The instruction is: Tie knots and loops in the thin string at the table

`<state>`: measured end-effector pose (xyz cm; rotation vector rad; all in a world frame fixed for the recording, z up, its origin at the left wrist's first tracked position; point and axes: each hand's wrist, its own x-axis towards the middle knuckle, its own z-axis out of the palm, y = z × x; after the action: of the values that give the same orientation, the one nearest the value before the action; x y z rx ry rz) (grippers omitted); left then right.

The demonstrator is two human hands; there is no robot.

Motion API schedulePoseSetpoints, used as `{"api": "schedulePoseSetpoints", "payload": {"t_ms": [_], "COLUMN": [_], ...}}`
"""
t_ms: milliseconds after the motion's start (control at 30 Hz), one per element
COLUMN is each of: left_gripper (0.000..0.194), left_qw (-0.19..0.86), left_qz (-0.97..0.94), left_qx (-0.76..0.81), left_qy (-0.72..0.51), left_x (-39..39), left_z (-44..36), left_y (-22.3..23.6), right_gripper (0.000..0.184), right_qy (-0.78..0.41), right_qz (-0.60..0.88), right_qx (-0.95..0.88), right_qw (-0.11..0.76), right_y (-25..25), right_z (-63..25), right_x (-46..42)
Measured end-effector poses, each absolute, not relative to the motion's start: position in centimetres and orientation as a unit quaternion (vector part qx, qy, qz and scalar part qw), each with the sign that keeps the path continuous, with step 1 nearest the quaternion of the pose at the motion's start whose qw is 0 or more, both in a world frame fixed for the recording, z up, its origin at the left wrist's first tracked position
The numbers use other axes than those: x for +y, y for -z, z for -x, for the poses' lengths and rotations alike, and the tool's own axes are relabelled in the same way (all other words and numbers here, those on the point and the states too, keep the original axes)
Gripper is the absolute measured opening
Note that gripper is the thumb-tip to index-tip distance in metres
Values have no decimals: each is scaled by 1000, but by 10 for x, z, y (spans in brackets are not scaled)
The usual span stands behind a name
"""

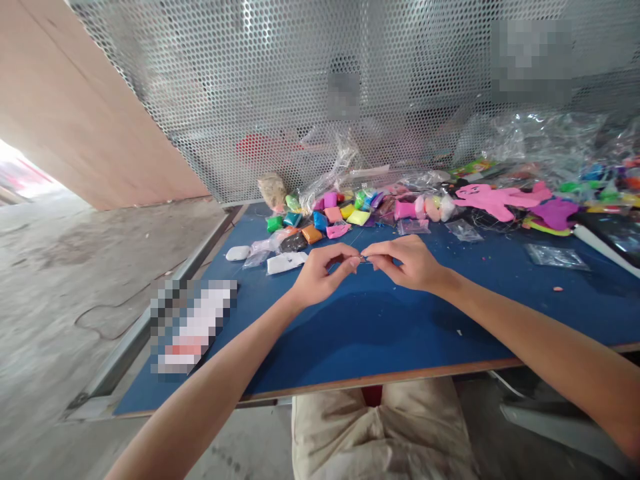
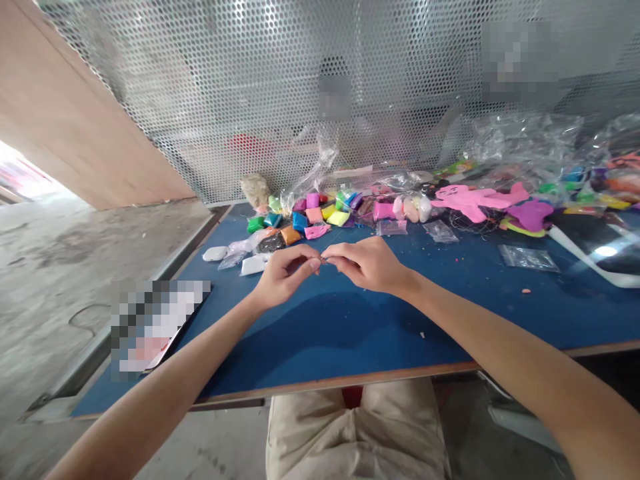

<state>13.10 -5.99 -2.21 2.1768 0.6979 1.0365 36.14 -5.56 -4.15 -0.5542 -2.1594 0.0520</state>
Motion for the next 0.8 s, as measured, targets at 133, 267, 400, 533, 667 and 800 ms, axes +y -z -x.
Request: {"api": "schedulePoseSetpoints", "payload": {"t_ms": [133, 267, 400, 533, 667, 800], "left_gripper": [23, 28, 37, 32, 29, 28], "left_qw": [393, 449, 524, 555, 610, 679], "left_qz": [-787, -762, -716, -690, -658, -618], "left_qx": [263, 265, 259, 273, 266, 241], "left_qy": [-397, -383, -381, -376, -352, -314], "left_x": [-57, -54, -50, -49, -51, -53], "left_z": [-132, -131, -131, -131, -132, -133], "left_y": [27, 29, 33, 36, 35, 32], "right_gripper": [16, 13, 14, 13, 12, 12], "right_qy": [-34, -46, -56, -54, -39, -13], "right_qz": [256, 278, 281, 280, 272, 269], "right_qx": [-858, -854, -853, -856, -862, -867], "right_qw": [444, 439, 436, 431, 427, 419], "right_y": [41, 40, 40, 41, 41, 41], "right_z": [-360, -358, -358, -359, -359, -359], "right_x": [-57, -58, -57, -57, -56, -55]}}
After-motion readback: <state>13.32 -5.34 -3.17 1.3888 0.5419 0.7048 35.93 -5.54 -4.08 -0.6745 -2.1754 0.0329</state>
